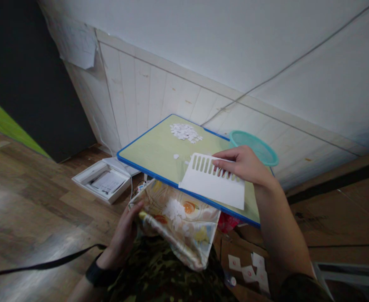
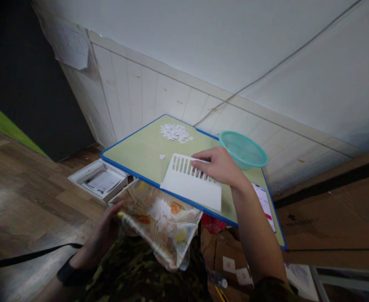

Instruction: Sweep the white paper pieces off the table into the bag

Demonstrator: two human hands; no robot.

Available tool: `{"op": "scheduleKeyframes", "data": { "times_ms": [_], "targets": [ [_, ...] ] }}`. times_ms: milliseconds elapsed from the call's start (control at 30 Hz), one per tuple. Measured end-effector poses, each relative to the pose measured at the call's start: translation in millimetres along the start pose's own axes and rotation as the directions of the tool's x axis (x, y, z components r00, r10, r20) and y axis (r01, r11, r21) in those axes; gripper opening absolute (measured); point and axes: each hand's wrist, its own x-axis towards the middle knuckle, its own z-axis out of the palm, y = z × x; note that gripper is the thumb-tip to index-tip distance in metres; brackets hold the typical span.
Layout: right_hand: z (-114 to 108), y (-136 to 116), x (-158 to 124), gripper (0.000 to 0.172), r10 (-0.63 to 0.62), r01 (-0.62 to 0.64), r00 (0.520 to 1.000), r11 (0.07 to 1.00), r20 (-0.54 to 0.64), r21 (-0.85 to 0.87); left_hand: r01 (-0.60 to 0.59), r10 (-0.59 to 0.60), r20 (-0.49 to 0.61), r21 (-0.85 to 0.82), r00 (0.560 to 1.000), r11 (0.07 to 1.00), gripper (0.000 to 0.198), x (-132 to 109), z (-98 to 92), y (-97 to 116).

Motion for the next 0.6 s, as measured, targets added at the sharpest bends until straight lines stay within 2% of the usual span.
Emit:
{"op": "scheduleKeyframes", "data": {
  "times_ms": [300, 400, 500, 600],
  "targets": [
    [2.9, 5.2, 2.9, 0.037, 0.008, -0.007, 0.998, 1.000, -0.062, 0.025, -0.042, 0.041, 0.021, 0.013, 0.999, 0.999, 0.065, -8.8, 5.9, 9.1],
    [7.6, 4.9, 8.5, 0.037, 0.011, -0.007, 0.985, 1.000, -0.175, 0.022, -0.041, 0.041, 0.024, 0.004, 0.999, 0.999, 0.064, -9.2, 4.7, 8.4],
    [16.3, 4.2, 20.9, 0.035, -0.008, -0.006, 0.950, 0.999, -0.312, -0.044, -0.005, 0.005, 0.026, 0.001, 1.000, 1.000, 0.064, -6.3, 1.7, 5.6],
    [26.7, 4.7, 37.2, 0.031, -0.033, -0.028, 0.936, 0.985, -0.350, -0.168, -0.021, 0.021, 0.022, -0.002, 1.000, 1.000, 0.065, -0.8, -2.1, 1.5]
  ]
}}
